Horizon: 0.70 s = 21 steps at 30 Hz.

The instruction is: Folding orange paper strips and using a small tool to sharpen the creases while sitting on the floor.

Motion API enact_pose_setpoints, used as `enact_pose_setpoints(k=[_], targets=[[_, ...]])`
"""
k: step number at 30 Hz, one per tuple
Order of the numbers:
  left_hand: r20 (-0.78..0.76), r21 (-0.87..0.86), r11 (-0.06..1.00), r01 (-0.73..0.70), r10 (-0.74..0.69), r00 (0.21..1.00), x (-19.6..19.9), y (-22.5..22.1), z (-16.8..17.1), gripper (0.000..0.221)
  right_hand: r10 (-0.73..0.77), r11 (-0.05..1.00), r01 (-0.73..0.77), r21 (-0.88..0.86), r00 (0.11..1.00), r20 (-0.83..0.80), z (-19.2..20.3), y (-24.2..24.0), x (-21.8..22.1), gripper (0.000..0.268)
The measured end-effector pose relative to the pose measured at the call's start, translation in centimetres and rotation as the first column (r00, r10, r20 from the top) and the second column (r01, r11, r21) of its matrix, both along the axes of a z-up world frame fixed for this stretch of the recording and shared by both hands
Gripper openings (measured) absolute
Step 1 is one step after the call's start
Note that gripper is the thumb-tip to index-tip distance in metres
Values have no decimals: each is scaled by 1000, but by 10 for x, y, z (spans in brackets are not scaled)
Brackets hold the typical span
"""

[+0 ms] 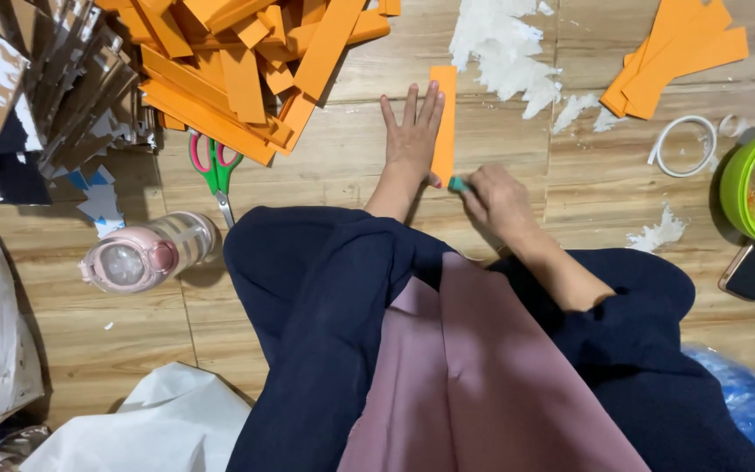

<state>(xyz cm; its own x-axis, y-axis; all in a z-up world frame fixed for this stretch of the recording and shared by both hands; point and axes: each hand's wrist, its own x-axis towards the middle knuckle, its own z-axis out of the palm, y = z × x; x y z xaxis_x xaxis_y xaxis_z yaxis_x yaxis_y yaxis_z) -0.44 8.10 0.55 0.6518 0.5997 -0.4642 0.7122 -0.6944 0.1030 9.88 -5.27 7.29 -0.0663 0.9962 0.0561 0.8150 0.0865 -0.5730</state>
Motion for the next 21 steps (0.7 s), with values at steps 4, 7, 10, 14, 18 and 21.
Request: enact_pose_setpoints(k=[4,7,10,14,18,21], targets=[[6,-60,998,11,-10,1000,-5,0,12,133,13,970,-82,227,957,290,-26,21,9,6],[11,-89,996,-2,3,1000,-6,5,27,126,11,949,-152,276,891,454,-40,57,24,8],[-1,-105,994,4,-4,1000,-8,4,30,123,-65,933,-119,339,871,487,-57,102,39,7],[-90,-19,999,43,-44,995,-3,2,37,124,-156,928,-48,369,851,502,-81,152,58,10],[-147,76,986,151,-139,979,13,8,-3,115,-174,964,92,248,928,331,-85,141,69,19],[51,309,931,193,-219,974,23,23,-57,40,-321,944,280,173,902,288,-74,111,78,26]])
